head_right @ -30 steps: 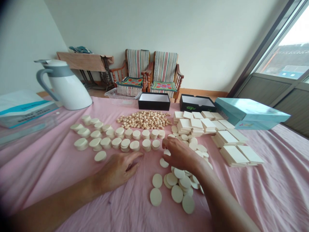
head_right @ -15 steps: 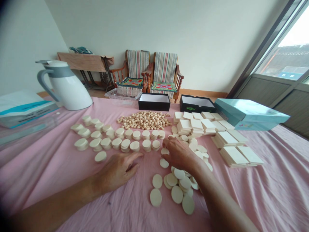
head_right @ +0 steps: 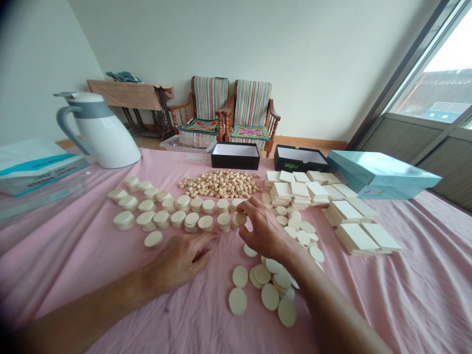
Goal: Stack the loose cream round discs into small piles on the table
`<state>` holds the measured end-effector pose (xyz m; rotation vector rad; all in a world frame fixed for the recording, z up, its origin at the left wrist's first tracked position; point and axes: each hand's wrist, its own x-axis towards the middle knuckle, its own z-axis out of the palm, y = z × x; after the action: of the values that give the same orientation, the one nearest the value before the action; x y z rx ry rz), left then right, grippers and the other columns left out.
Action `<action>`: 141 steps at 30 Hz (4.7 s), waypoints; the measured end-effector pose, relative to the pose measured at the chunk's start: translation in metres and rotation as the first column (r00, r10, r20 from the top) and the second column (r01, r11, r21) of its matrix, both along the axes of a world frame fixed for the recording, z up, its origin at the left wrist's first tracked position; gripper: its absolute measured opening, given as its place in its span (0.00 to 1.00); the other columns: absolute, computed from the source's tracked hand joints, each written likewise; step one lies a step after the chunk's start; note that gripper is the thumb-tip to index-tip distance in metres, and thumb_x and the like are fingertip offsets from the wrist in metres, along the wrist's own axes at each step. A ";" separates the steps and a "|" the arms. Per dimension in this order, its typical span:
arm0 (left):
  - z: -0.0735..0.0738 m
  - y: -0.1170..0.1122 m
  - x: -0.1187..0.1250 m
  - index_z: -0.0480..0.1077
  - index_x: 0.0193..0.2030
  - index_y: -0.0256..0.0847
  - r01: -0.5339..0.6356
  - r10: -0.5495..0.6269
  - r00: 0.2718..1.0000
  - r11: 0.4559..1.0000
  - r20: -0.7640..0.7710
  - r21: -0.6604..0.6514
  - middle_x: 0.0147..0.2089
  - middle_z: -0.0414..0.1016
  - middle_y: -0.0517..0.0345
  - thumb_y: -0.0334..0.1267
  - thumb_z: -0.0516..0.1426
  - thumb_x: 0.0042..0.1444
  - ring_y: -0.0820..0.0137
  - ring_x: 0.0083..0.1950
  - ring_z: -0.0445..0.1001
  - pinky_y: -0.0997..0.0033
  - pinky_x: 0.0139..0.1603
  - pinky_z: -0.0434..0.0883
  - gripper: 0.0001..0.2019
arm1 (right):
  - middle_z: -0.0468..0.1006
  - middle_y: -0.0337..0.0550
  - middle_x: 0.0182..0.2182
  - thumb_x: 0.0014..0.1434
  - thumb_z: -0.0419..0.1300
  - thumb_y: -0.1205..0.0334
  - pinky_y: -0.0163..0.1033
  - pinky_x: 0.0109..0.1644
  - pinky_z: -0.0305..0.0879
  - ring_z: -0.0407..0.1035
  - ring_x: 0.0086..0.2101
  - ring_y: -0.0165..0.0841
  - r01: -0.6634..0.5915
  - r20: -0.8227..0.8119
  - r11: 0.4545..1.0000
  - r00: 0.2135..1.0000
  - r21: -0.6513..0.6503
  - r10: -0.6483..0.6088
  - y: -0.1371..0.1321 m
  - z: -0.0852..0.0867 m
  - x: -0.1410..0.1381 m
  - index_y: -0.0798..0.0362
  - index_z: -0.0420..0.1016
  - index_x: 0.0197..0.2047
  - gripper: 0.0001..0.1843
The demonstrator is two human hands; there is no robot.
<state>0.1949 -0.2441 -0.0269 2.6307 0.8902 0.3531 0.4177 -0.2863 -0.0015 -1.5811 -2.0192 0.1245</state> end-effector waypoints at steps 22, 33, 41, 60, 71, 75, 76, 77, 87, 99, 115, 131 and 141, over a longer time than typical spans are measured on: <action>0.000 0.000 -0.001 0.69 0.49 0.43 -0.005 0.006 1.000 1.000 -0.023 0.030 0.32 0.76 0.59 0.34 0.51 0.57 0.69 0.31 0.74 0.72 0.32 0.63 0.14 | 0.73 0.42 0.35 0.46 0.54 0.74 0.35 0.36 0.58 0.67 0.34 0.31 -0.075 0.184 0.879 0.966 -0.470 0.181 -0.023 0.020 0.011 0.52 0.70 0.39 0.16; -0.001 0.000 0.000 0.69 0.50 0.44 -0.003 0.003 1.000 1.000 -0.014 0.017 0.32 0.76 0.59 0.33 0.52 0.57 0.69 0.32 0.74 0.72 0.33 0.64 0.14 | 0.73 0.45 0.33 0.50 0.55 0.70 0.36 0.34 0.55 0.67 0.32 0.33 0.068 0.297 0.906 0.953 -0.417 0.065 -0.019 0.015 0.002 0.53 0.68 0.35 0.07; 0.000 0.000 -0.001 0.69 0.49 0.44 0.006 -0.006 1.000 1.000 -0.005 -0.013 0.33 0.77 0.59 0.32 0.51 0.56 0.69 0.34 0.75 0.72 0.33 0.64 0.14 | 0.72 0.44 0.35 0.52 0.55 0.67 0.37 0.37 0.57 0.67 0.35 0.34 0.067 0.247 0.919 0.968 -0.388 0.034 -0.017 0.014 0.009 0.52 0.68 0.38 0.08; 0.001 0.000 0.000 0.68 0.50 0.43 0.004 -0.004 1.000 1.000 -0.005 0.002 0.34 0.76 0.59 0.33 0.50 0.57 0.68 0.33 0.75 0.70 0.33 0.66 0.14 | 0.71 0.42 0.33 0.52 0.55 0.69 0.36 0.38 0.59 0.65 0.33 0.31 -0.014 0.053 0.988 0.998 -0.157 0.022 -0.012 0.015 -0.014 0.52 0.66 0.37 0.08; 0.001 0.000 -0.001 0.68 0.51 0.42 0.020 -0.020 1.000 1.000 -0.023 0.009 0.35 0.77 0.56 0.34 0.50 0.57 0.66 0.34 0.76 0.68 0.35 0.68 0.15 | 0.69 0.43 0.32 0.54 0.56 0.64 0.37 0.39 0.61 0.64 0.35 0.34 0.157 -0.055 0.981 0.987 0.114 -0.152 0.003 0.006 -0.025 0.52 0.67 0.38 0.07; 0.000 0.000 -0.002 0.69 0.50 0.43 0.027 -0.026 1.000 1.000 -0.008 0.007 0.35 0.77 0.57 0.32 0.51 0.56 0.66 0.35 0.76 0.69 0.37 0.69 0.15 | 0.71 0.44 0.35 0.54 0.57 0.65 0.39 0.41 0.61 0.65 0.36 0.35 0.160 -0.046 0.980 0.987 0.114 -0.156 0.007 0.001 -0.013 0.52 0.68 0.39 0.08; -0.001 0.000 -0.002 0.69 0.50 0.43 0.019 -0.019 1.000 1.000 -0.001 0.013 0.35 0.77 0.57 0.32 0.51 0.56 0.66 0.36 0.76 0.69 0.37 0.69 0.16 | 0.71 0.44 0.35 0.54 0.57 0.66 0.39 0.41 0.61 0.65 0.37 0.35 0.147 -0.039 0.983 0.989 0.113 -0.143 0.008 0.000 -0.011 0.52 0.68 0.39 0.08; -0.001 0.000 -0.002 0.69 0.50 0.43 0.014 -0.014 1.000 1.000 0.002 0.017 0.36 0.77 0.57 0.32 0.51 0.55 0.66 0.37 0.76 0.68 0.38 0.70 0.16 | 0.71 0.44 0.35 0.54 0.57 0.66 0.39 0.41 0.61 0.65 0.37 0.35 0.128 -0.031 0.985 0.992 0.111 -0.125 0.009 -0.001 -0.009 0.53 0.68 0.39 0.08; -0.003 0.001 -0.002 0.70 0.48 0.41 0.044 -0.046 0.998 0.998 0.035 0.045 0.34 0.77 0.56 0.31 0.52 0.55 0.67 0.36 0.76 0.71 0.39 0.71 0.14 | 0.72 0.43 0.35 0.54 0.58 0.66 0.40 0.42 0.60 0.64 0.38 0.36 0.032 0.019 0.998 0.999 0.053 -0.033 0.008 -0.004 -0.011 0.52 0.70 0.41 0.10; -0.004 0.002 -0.002 0.70 0.46 0.40 0.053 -0.056 0.997 0.997 0.061 0.047 0.33 0.76 0.56 0.30 0.52 0.54 0.68 0.35 0.75 0.73 0.37 0.70 0.13 | 0.72 0.43 0.36 0.54 0.58 0.68 0.40 0.44 0.60 0.64 0.38 0.35 -0.002 0.005 0.999 1.000 0.035 0.002 0.010 -0.007 -0.013 0.53 0.69 0.42 0.11; -0.004 0.001 -0.002 0.70 0.49 0.41 0.036 -0.039 0.998 0.997 0.043 0.064 0.34 0.77 0.57 0.32 0.52 0.55 0.69 0.34 0.76 0.73 0.37 0.70 0.15 | 0.73 0.44 0.34 0.54 0.58 0.65 0.38 0.40 0.61 0.65 0.36 0.35 0.050 0.005 0.997 0.999 0.066 -0.050 0.007 -0.007 -0.007 0.52 0.70 0.42 0.10; -0.002 -0.006 0.004 0.71 0.45 0.39 0.180 -0.187 0.965 0.982 0.184 0.054 0.35 0.76 0.59 0.30 0.51 0.58 0.73 0.33 0.71 0.75 0.35 0.65 0.11 | 0.64 0.38 0.16 0.58 0.49 0.58 0.35 0.26 0.41 0.52 0.19 0.26 0.460 0.121 0.888 0.882 -0.016 -0.455 0.015 -0.016 0.013 0.53 0.63 0.19 0.18; 0.006 -0.017 0.011 0.69 0.52 0.43 0.385 -0.384 0.922 0.923 0.055 0.003 0.43 0.72 0.56 0.33 0.52 0.60 0.71 0.43 0.71 0.74 0.43 0.67 0.14 | 0.66 0.39 0.17 0.59 0.50 0.56 0.35 0.26 0.42 0.53 0.20 0.27 0.433 0.092 0.901 0.898 -0.020 -0.430 0.021 -0.028 0.018 0.54 0.69 0.20 0.20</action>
<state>0.2056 -0.2609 -0.0210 2.6930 0.3389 0.3142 0.4355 -0.2656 -0.0291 -2.0505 -1.6809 -0.0756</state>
